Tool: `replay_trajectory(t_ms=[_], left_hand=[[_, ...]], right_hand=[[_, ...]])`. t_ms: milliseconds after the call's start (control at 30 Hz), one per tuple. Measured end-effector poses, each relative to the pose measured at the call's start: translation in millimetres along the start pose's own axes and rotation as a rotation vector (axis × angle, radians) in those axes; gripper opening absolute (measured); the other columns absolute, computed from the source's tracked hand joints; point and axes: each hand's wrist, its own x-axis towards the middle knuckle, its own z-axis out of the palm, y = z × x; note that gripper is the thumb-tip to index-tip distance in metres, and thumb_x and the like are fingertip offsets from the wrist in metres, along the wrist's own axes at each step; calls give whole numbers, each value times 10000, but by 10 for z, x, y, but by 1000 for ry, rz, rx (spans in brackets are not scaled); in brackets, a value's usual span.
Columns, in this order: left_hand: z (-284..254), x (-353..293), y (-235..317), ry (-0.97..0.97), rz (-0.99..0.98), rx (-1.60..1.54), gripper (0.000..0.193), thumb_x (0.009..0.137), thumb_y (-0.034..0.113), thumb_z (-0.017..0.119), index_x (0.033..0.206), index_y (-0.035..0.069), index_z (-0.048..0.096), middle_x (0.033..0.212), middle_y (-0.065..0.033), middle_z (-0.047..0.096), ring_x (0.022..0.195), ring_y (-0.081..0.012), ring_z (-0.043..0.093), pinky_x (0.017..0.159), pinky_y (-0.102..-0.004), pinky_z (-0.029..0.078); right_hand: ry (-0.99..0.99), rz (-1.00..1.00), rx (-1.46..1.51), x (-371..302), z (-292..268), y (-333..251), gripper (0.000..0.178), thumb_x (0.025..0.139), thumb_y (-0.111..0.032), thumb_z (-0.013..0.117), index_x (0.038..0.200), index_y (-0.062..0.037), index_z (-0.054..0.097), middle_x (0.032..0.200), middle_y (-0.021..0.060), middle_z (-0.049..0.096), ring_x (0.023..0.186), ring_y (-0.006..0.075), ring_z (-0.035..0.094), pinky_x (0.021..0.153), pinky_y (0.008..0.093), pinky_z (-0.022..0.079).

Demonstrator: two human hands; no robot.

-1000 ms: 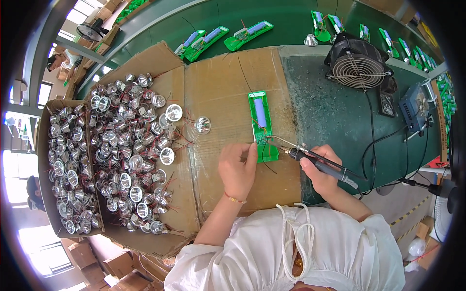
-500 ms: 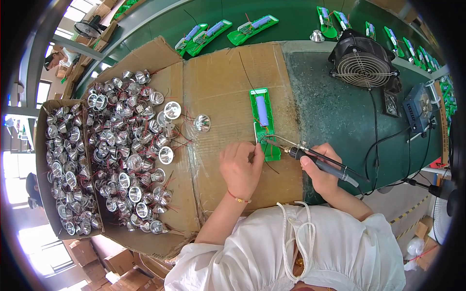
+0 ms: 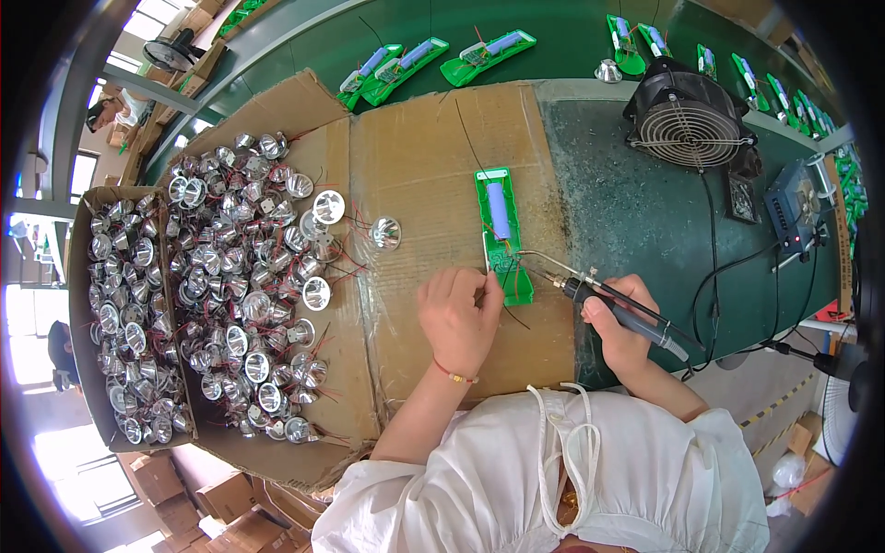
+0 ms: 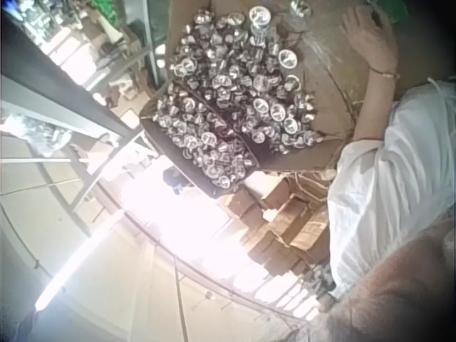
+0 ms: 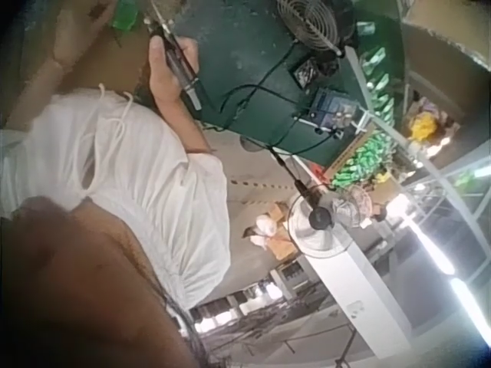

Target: Solder wires onto small LED circuit strips at an assembly line station.

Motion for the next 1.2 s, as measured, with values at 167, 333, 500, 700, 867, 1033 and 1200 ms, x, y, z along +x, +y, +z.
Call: replay_trajectory(t_ms=[167,333,500,700,867,1033,1200], left_hand=[[-18,0,16,-36,-35,4,136,675,59,664,671,98,533,656,-43,545,642,-242,532,607,-353,396],[-11,-22,2,22,-62,-109,135,710,64,679,687,75,546,697,-31,550,603,-203,521,582,-330,388],[-75,-23,55,-18,-217,-372,103,710,59,700,745,34,607,822,-79,579,628,-211,545,542,-323,415],[-28,-46,15,-72,-166,-284,99,712,73,704,719,37,612,794,-69,578,584,-202,540,528,-316,409],[-10,-61,22,-95,-194,-267,106,725,109,698,703,60,607,783,-50,580,598,-196,541,562,-318,393],[2,-66,28,-95,-210,-264,105,726,121,696,706,67,608,782,-45,579,625,-205,538,597,-325,391],[1,-59,22,-115,-214,-261,108,726,120,695,702,65,605,784,-46,578,633,-212,538,607,-327,393]], right_hand=[[-15,2,-37,-10,-23,21,162,784,-66,660,821,-9,513,667,35,575,575,53,505,519,207,409],[-11,22,-8,-18,-18,8,160,780,-69,666,814,-14,519,665,22,560,567,45,480,512,204,395],[-59,-68,-108,-21,-62,38,166,774,-76,676,797,-19,521,668,14,557,573,42,471,511,204,388],[-51,-65,-71,-12,-11,-15,174,773,-76,678,784,-20,513,651,18,557,566,42,474,506,206,389],[-78,-19,-84,-12,-3,-49,179,782,-73,666,764,-16,497,615,20,557,541,44,484,486,207,388],[-36,15,-49,-50,-22,12,159,783,-68,662,791,-12,513,641,25,562,560,44,489,499,208,394],[11,-6,-6,-55,-64,28,156,782,-74,663,812,-7,526,700,42,569,581,58,497,516,210,402]])
